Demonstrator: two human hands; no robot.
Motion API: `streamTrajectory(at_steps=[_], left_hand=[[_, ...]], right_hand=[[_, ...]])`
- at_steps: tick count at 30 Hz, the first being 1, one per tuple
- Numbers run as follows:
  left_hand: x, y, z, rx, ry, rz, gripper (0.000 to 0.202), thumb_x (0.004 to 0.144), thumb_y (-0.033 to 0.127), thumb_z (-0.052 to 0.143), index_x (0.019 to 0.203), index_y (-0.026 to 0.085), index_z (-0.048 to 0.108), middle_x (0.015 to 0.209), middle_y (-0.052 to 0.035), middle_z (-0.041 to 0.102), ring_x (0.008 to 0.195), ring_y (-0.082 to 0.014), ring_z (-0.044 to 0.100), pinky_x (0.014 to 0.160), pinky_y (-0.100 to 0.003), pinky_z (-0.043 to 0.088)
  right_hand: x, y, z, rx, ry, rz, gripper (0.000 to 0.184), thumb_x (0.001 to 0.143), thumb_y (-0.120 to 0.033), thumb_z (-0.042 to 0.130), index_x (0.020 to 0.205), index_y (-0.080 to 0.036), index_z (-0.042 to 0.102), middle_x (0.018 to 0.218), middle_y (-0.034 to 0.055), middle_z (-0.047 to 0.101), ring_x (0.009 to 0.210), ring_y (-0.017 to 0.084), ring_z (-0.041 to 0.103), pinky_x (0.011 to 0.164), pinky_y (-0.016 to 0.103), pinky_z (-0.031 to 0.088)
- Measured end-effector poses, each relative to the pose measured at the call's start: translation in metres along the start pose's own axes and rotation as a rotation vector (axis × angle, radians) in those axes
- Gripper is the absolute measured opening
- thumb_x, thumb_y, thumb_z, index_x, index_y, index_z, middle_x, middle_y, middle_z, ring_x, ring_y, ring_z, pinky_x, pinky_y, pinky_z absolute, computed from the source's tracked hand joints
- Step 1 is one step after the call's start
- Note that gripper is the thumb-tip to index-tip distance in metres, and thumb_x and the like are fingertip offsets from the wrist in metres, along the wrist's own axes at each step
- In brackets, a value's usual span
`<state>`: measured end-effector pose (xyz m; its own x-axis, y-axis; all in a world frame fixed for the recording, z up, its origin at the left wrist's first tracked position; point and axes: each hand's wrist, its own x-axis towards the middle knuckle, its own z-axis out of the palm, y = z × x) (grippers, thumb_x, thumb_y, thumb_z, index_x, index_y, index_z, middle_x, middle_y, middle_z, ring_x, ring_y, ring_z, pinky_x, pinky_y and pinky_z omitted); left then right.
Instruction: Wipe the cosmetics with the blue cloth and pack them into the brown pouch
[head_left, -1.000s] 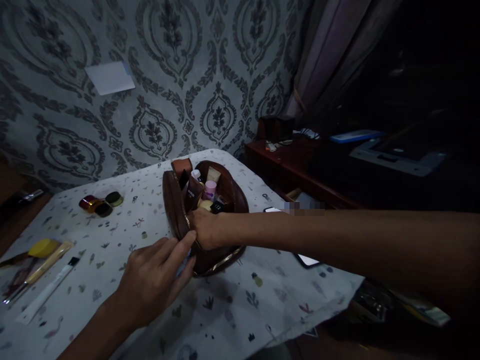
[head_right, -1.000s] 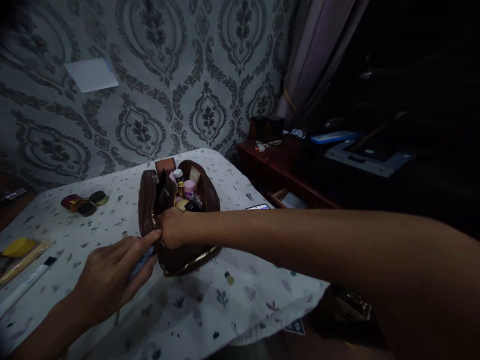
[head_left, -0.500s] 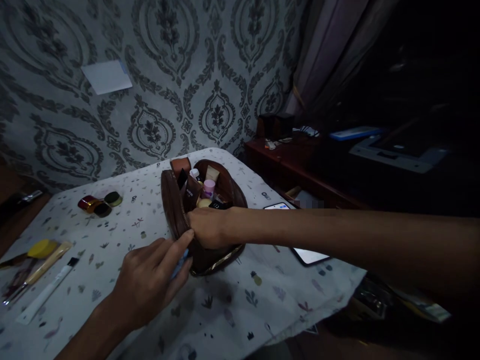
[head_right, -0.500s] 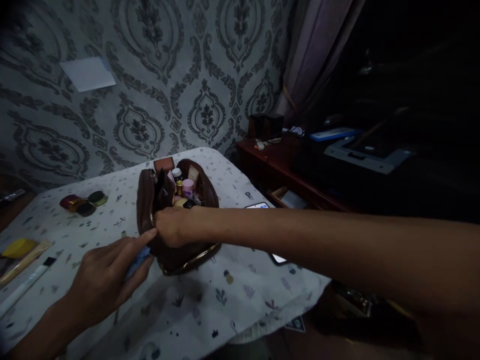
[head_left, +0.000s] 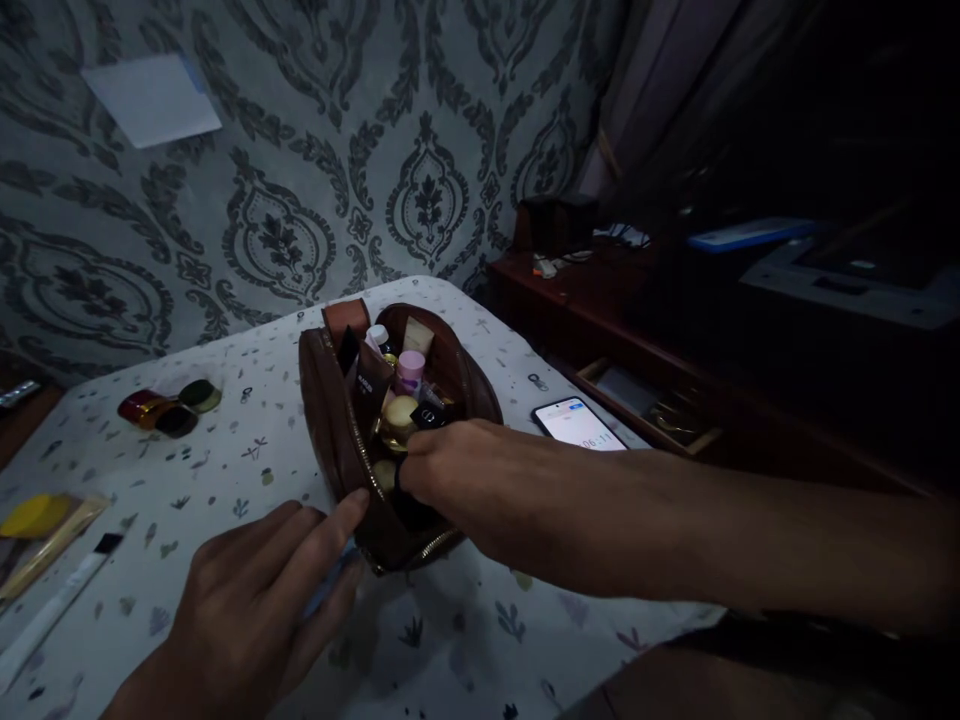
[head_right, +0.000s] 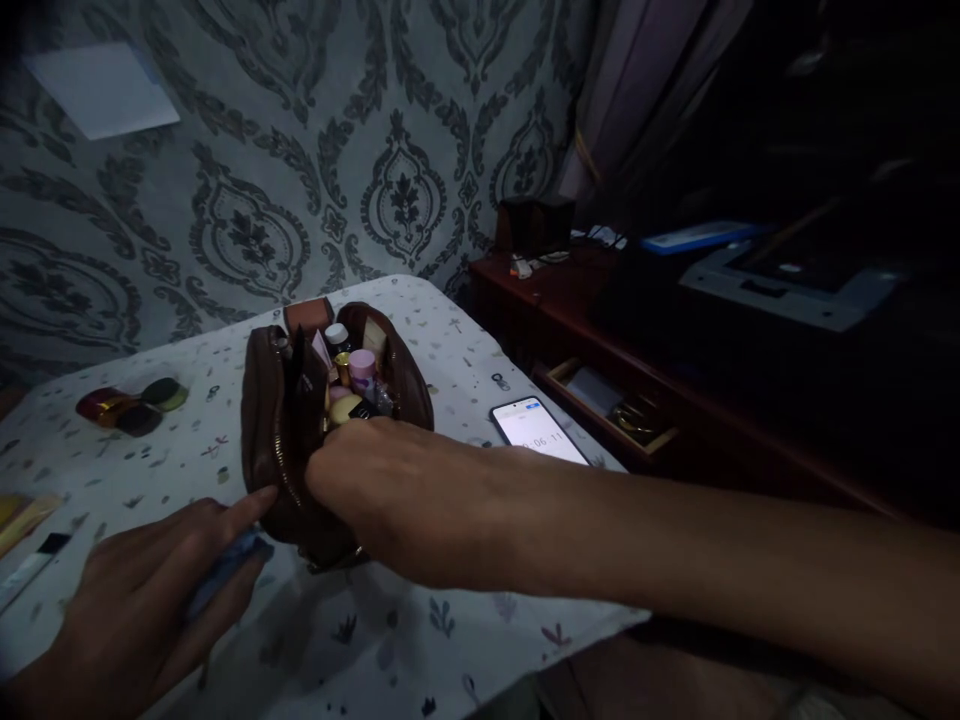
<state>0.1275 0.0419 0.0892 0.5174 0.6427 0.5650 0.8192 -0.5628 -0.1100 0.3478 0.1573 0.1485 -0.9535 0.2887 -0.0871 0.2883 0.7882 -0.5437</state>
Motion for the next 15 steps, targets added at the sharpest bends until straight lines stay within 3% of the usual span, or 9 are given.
streamTrajectory(at_steps=[7,12,15], left_hand=[[0.004,0.003,-0.002,0.016,0.012,0.007,0.024,0.096,0.016,0.051,0.118,0.008,0.059,0.066,0.0001,0.059,0.056,-0.0121,0.06,0.05,-0.021,0.047],[-0.001,0.005,-0.003,0.02,0.009,-0.013,0.03,0.095,0.015,0.051,0.125,0.007,0.056,0.065,0.0005,0.06,0.054,-0.0128,0.059,0.048,-0.023,0.046],[-0.008,0.005,0.0,0.012,0.034,-0.052,0.037,0.096,0.018,0.051,0.131,0.006,0.05,0.077,-0.0051,0.07,0.064,-0.0153,0.067,0.055,-0.025,0.053]], right_hand=[[0.017,-0.002,-0.005,-0.041,-0.036,0.037,0.021,0.08,0.005,0.051,0.074,-0.012,0.062,0.077,0.0028,0.065,0.058,0.009,0.053,0.051,0.022,0.034],[0.006,-0.002,0.005,-0.059,0.089,0.005,0.018,0.089,-0.005,0.052,0.089,-0.015,0.068,0.087,0.005,0.068,0.069,0.013,0.061,0.061,0.023,0.046],[0.002,-0.004,0.019,-0.112,0.21,0.011,0.021,0.094,-0.011,0.049,0.099,-0.018,0.069,0.093,0.0061,0.07,0.076,0.014,0.067,0.067,0.024,0.052]])
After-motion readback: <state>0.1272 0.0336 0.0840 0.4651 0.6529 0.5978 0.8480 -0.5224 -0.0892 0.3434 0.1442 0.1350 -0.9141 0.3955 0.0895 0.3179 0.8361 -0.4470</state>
